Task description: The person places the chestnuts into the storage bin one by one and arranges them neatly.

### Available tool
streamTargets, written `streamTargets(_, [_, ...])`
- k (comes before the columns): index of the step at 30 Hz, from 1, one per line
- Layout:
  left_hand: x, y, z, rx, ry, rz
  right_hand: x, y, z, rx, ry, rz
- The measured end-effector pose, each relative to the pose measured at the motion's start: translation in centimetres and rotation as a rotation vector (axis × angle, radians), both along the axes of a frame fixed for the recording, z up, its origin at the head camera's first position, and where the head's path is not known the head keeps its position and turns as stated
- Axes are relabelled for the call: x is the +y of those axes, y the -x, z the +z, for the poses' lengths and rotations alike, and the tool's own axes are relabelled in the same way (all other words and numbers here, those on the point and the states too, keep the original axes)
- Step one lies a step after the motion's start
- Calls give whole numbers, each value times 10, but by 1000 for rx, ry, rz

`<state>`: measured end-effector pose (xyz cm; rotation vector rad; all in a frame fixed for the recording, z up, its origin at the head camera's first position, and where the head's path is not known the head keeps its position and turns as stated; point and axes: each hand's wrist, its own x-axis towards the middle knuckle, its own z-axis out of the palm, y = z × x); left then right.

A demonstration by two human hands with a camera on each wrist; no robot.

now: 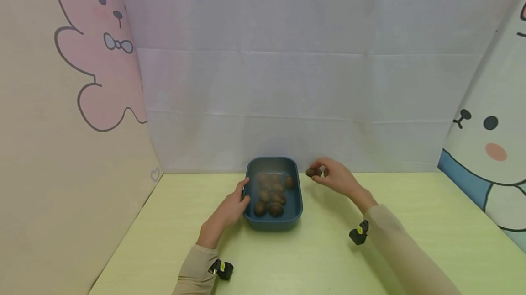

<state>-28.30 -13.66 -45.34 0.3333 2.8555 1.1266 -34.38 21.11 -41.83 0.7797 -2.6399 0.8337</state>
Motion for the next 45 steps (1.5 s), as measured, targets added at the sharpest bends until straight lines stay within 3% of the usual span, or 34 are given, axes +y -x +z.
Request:
streamTargets(8, [-1,0,0,-7,-5,-3,-22,-3,11,11,10,46])
streamTargets(13, [-1,1,-2,-12,-5,-4,-38,-2,14,18,-46,70])
streamTargets(23, [0,0,-2,-9,-11,-20,-60,4,4,-12,-89,142])
streamTargets(26, [0,0,0,-14,-14,-21,-63,4,1,-58,-128,152])
streamTargets(31, [1,0,1,-20,-19,-24,-68,2,2,-125,-242,137])
streamTargets(38, [0,0,1,-16,-26,-26,-77,0,5,-79,-349,35])
streamTargets(41, [0,0,0,-16,-28,-23,-76,0,5,-55,-324,29])
streamTargets(45, [0,0,1,-12,-22,-19,-69,2,6,-33,-209,75])
